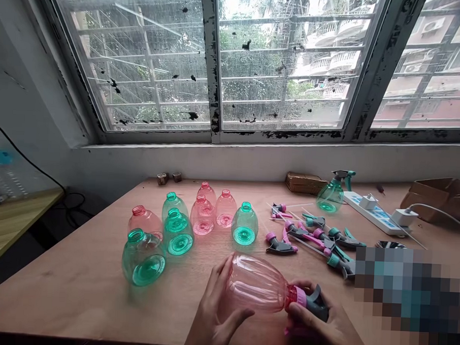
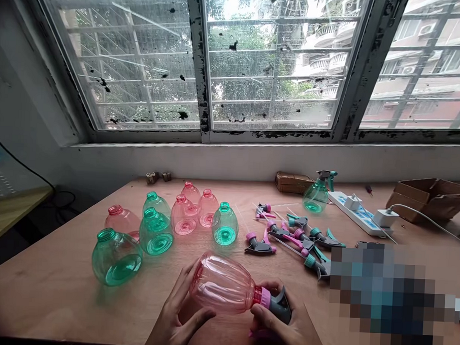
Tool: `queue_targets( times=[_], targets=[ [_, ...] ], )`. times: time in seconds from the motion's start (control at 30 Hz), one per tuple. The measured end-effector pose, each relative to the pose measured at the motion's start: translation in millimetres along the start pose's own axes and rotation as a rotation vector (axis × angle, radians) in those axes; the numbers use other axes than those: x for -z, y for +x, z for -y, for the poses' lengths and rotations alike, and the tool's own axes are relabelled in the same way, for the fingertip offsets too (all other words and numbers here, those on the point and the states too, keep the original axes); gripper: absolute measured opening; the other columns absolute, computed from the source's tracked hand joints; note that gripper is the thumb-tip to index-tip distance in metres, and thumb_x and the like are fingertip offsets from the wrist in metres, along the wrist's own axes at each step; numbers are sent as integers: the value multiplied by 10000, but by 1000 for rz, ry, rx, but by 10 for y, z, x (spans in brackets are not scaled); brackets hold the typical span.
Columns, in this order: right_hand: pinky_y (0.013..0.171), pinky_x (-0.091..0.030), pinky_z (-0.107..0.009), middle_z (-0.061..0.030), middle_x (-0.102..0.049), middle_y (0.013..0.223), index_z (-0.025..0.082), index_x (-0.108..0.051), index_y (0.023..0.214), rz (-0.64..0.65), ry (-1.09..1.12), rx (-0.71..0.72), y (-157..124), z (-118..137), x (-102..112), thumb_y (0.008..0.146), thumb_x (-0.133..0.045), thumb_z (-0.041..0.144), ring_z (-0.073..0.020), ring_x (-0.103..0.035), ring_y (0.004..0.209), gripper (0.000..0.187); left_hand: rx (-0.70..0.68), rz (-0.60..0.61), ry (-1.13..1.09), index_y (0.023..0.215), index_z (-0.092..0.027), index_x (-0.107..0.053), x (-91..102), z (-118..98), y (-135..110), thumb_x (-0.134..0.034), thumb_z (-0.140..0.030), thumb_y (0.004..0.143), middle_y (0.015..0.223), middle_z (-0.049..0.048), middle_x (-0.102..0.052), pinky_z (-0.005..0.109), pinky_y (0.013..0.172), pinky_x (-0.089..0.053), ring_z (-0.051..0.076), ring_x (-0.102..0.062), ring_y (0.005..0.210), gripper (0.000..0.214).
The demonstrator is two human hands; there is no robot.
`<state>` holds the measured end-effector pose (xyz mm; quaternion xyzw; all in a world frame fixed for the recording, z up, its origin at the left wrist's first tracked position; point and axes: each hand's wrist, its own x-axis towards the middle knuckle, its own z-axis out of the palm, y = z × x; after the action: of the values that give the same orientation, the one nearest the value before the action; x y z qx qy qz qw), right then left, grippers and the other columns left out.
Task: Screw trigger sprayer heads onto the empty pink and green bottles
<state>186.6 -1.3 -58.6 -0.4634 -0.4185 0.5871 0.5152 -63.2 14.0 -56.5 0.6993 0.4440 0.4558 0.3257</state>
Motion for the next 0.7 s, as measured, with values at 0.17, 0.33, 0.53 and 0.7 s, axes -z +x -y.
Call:
queue_targets(
  times=[0.17, 0.33, 0.53, 0.7],
  targets=[
    [623, -607, -344, -25, -783, 647, 193, -620, 1079, -3, 28, -12, 14, -30, 18, 712, -917, 550, -236, -743, 592, 592, -55, -33, -27, 1579, -379, -407, -21, 19, -15, -737, -333, 951, 1622, 83, -472, 534, 1263, -326, 340, -410, 1521, 711],
    [594, -601, -333, -29, -787, 661, 192, -634, 1056, 20, 43, -9, 0, -25, 29, 723, -909, 558, -235, -745, 586, 566, -2, 7, -131, 1585, -329, -379, -19, -3, -16, -819, -425, 873, 1617, 130, -438, 518, 1212, -416, 361, -510, 1441, 843],
    [585, -589, -303, -35, -787, 665, 185, -639, 1014, 51, 51, 5, 6, 11, 17, 745, -894, 568, -214, -741, 579, 533, 13, 17, -31, 1566, -353, -443, 11, -73, -5, -697, -401, 968, 1624, 85, -441, 504, 1271, -312, 340, -362, 1544, 652],
    [591, -600, -307, -31, -784, 691, 187, -636, 979, 34, 96, 1, 10, 12, 1, 736, -898, 575, -200, -732, 579, 528, -64, -37, -59, 1532, -375, -451, -21, -63, -32, -654, -297, 991, 1582, 71, -492, 511, 1267, -321, 313, -447, 1489, 583]
  ],
)
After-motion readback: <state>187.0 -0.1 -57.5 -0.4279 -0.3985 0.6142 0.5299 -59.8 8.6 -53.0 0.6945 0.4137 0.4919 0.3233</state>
